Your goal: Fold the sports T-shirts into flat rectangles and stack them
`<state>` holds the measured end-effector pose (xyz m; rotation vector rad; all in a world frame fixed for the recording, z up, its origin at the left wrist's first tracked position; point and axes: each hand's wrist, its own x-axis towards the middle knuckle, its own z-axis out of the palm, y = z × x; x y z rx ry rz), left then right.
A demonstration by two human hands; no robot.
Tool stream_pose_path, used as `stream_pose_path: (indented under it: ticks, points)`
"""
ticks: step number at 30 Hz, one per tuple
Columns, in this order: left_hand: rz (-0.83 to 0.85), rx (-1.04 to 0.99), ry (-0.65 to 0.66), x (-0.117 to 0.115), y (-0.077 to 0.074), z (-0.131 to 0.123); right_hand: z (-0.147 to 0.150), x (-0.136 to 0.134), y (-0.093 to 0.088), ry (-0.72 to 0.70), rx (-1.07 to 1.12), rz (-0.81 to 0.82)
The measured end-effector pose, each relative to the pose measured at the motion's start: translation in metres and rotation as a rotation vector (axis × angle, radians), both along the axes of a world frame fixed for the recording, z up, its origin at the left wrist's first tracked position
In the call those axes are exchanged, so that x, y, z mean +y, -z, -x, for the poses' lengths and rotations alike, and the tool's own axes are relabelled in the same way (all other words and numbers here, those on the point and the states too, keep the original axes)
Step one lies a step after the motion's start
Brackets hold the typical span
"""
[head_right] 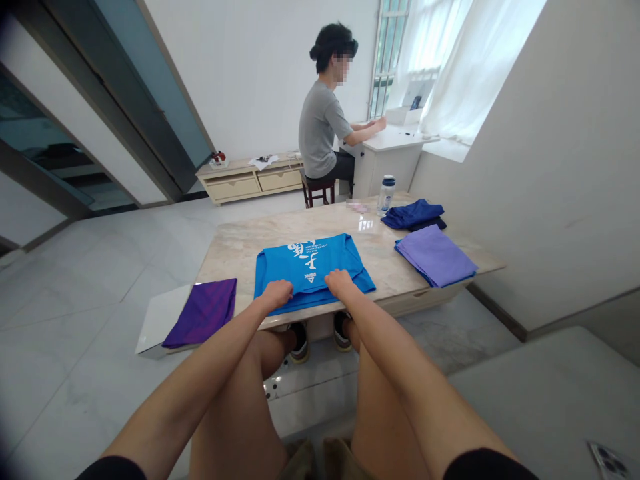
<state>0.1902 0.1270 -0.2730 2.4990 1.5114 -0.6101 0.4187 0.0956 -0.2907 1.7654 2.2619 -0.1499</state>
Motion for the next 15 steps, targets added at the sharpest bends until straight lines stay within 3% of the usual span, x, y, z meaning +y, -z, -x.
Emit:
stream_pose_path:
  ticks: [15]
  points:
    - [0.023, -0.017, -0.045, -0.009, -0.009, 0.011, 0.004, -0.011, -0.017, -0.009, 0.011, 0.013]
